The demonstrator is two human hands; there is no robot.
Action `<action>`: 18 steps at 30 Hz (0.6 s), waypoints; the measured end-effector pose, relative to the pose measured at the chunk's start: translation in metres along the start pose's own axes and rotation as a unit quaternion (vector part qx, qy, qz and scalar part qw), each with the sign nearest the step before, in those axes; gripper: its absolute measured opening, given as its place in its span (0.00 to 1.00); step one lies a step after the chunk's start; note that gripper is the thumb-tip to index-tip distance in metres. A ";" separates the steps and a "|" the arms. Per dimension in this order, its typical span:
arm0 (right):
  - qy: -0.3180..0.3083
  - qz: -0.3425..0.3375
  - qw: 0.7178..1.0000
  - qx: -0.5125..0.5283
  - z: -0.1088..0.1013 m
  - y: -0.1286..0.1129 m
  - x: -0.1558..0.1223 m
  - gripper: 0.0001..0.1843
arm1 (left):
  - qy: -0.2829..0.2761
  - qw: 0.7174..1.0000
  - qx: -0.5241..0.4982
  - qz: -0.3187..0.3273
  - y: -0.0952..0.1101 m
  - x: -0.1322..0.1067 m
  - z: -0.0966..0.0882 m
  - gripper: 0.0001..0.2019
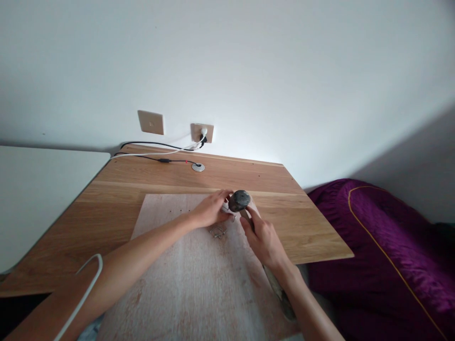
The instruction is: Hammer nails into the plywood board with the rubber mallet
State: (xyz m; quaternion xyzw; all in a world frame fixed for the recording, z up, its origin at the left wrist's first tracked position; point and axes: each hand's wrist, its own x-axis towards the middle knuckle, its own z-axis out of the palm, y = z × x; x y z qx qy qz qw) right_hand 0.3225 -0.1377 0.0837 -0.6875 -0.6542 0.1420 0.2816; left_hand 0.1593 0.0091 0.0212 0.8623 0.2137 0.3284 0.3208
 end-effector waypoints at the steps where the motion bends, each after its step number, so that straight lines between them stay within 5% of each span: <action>1: 0.001 0.010 1.000 0.002 -0.001 0.002 -0.001 0.28 | 0.004 1.000 -0.007 -0.006 0.000 0.000 0.000 0.31; 6: 0.010 0.065 0.998 0.017 -0.010 0.010 -0.005 0.30 | 0.008 0.998 -0.044 -0.045 0.000 0.003 0.002 0.18; 11: 0.012 0.065 0.998 0.016 -0.012 0.009 -0.006 0.29 | 0.008 0.998 -0.051 -0.044 0.001 0.003 0.002 0.15; 18: 0.012 0.013 0.999 0.036 -0.009 -0.006 -0.001 0.29 | 0.010 1.000 -0.016 -0.007 -0.007 0.000 0.004 0.36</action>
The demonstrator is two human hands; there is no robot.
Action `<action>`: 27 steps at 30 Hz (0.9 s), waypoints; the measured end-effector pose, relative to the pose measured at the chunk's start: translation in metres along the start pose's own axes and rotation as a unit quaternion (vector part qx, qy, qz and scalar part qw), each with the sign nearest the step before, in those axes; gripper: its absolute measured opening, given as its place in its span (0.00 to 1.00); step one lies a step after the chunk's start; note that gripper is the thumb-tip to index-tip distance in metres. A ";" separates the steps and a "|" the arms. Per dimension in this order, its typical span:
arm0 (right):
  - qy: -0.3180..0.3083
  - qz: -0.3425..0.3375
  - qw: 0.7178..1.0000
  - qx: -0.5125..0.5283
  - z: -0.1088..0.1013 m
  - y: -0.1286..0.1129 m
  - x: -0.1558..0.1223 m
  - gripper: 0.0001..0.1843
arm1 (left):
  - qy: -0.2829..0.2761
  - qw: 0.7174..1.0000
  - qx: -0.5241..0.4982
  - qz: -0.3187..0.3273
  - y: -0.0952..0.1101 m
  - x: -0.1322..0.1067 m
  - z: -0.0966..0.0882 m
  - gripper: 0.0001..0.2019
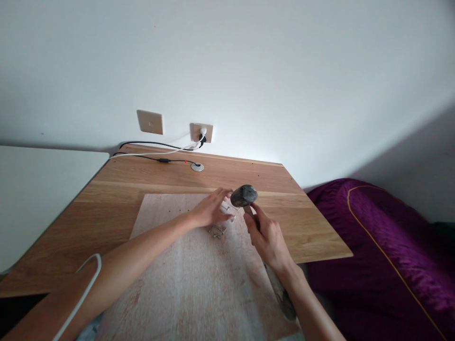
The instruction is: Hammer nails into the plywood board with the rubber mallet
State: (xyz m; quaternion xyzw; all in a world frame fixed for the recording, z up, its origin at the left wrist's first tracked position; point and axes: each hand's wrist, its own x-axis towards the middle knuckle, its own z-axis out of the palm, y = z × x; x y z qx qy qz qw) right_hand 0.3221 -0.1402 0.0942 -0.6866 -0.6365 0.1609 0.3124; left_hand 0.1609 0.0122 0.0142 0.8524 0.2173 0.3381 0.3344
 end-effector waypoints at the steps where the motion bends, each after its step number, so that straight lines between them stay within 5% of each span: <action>1: -0.008 -0.005 1.000 -0.003 0.002 0.000 0.001 0.28 | 0.001 1.000 0.003 0.004 0.000 0.000 0.000 0.37; 15: -0.011 0.050 0.999 -0.005 -0.006 0.011 -0.007 0.29 | -0.015 0.998 -0.031 -0.049 0.005 0.003 -0.001 0.18; 22: 0.008 0.002 1.000 0.014 0.002 -0.003 -0.002 0.30 | -0.018 1.000 0.012 -0.012 0.006 0.000 -0.004 0.37; 27: -0.017 -0.002 1.000 -0.005 0.012 0.005 0.000 0.29 | -0.008 1.000 -0.007 0.007 0.007 0.000 -0.004 0.39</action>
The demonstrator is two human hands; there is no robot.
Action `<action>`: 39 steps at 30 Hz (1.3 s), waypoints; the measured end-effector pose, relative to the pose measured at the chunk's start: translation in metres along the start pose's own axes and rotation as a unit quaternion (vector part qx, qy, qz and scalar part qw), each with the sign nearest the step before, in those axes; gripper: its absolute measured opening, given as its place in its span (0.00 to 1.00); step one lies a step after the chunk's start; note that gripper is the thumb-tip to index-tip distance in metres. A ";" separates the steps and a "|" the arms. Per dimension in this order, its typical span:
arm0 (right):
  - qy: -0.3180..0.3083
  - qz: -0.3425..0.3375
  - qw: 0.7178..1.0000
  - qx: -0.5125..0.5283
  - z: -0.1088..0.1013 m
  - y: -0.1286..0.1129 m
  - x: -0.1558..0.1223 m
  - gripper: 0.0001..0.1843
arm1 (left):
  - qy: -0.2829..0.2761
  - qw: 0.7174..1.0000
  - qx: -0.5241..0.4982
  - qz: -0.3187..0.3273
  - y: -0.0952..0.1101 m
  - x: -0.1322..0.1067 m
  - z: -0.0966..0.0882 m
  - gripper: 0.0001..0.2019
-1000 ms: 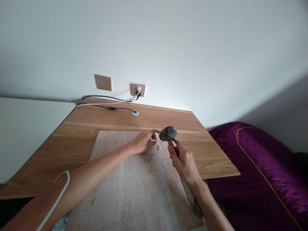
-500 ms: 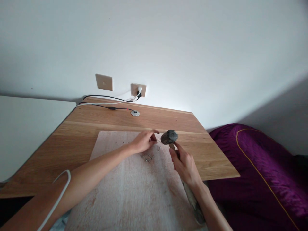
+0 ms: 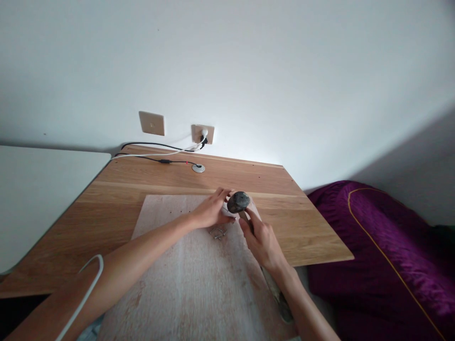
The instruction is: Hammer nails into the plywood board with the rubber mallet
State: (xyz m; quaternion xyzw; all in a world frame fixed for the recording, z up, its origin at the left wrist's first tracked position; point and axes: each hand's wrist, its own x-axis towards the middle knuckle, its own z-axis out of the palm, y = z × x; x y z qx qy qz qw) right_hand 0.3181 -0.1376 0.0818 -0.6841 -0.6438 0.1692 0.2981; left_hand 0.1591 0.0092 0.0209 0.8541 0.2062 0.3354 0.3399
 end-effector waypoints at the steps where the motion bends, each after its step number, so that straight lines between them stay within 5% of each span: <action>1: 0.004 0.008 1.000 0.001 0.000 0.003 -0.002 0.29 | -0.001 1.000 0.000 0.002 0.000 -0.001 0.000 0.40; 6: 0.035 0.066 0.997 -0.001 -0.010 0.016 -0.017 0.32 | -0.003 0.997 0.070 0.043 0.005 -0.003 -0.001 0.37; 15: 0.039 0.100 0.994 -0.033 -0.012 0.039 -0.039 0.34 | -0.062 0.974 0.175 0.128 0.013 -0.006 -0.002 0.06; 23: 0.054 0.092 0.994 -0.040 -0.005 0.045 -0.040 0.32 | -0.038 0.992 0.080 0.088 0.011 -0.001 -0.004 0.04; 32: 0.052 0.086 0.993 -0.056 -0.004 0.044 -0.039 0.31 | 0.013 1.000 0.015 -0.017 0.002 0.000 -0.046 0.02; 39: 0.049 0.090 0.993 -0.056 -0.004 0.044 -0.040 0.32 | -0.035 0.998 0.031 -0.031 -0.005 -0.013 -0.034 0.02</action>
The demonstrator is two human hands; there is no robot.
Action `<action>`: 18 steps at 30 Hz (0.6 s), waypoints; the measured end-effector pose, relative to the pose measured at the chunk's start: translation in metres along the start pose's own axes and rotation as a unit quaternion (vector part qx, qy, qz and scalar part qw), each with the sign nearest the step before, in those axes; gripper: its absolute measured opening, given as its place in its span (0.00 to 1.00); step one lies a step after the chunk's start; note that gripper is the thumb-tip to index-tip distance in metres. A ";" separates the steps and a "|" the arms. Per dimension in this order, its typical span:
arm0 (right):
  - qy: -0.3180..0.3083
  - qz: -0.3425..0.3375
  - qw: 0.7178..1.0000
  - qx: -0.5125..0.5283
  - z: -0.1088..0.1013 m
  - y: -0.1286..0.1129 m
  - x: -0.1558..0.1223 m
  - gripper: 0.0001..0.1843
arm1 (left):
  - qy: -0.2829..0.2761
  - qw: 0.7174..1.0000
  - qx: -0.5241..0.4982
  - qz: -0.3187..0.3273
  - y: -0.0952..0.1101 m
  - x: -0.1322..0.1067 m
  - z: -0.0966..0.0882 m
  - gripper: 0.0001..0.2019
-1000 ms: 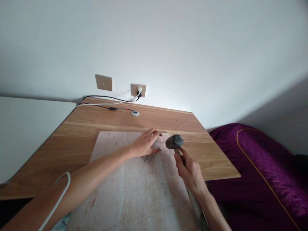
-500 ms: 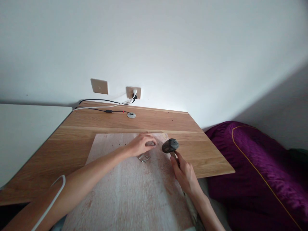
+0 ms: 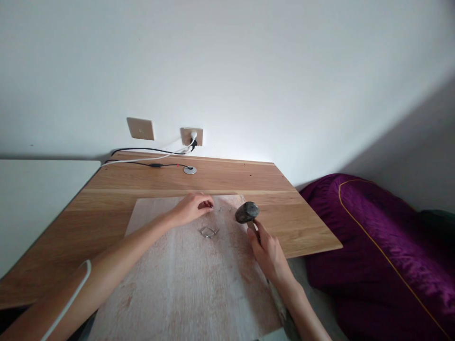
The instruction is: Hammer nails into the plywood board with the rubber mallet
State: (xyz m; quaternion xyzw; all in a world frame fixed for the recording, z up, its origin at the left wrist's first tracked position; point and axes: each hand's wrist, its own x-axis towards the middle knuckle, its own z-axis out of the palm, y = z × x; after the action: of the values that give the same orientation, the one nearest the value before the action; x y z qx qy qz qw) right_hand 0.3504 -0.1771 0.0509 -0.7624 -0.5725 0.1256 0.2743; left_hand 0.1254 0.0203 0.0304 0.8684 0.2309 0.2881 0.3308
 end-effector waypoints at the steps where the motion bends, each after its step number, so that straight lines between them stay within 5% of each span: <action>1: -0.001 0.002 1.000 0.001 0.000 0.000 0.000 0.32 | 0.003 1.000 -0.001 -0.001 0.000 0.000 0.001 0.03; 18: 0.002 0.003 1.000 -0.006 -0.002 -0.001 0.000 0.30 | 0.005 0.995 0.082 0.061 0.001 -0.002 -0.001 0.02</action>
State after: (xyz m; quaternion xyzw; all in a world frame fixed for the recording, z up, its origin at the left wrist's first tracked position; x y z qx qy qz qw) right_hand 0.3505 -0.1772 0.0535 -0.7657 -0.5707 0.1215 0.2707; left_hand 0.1235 0.0192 0.0312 0.9036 0.2019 0.2925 0.2391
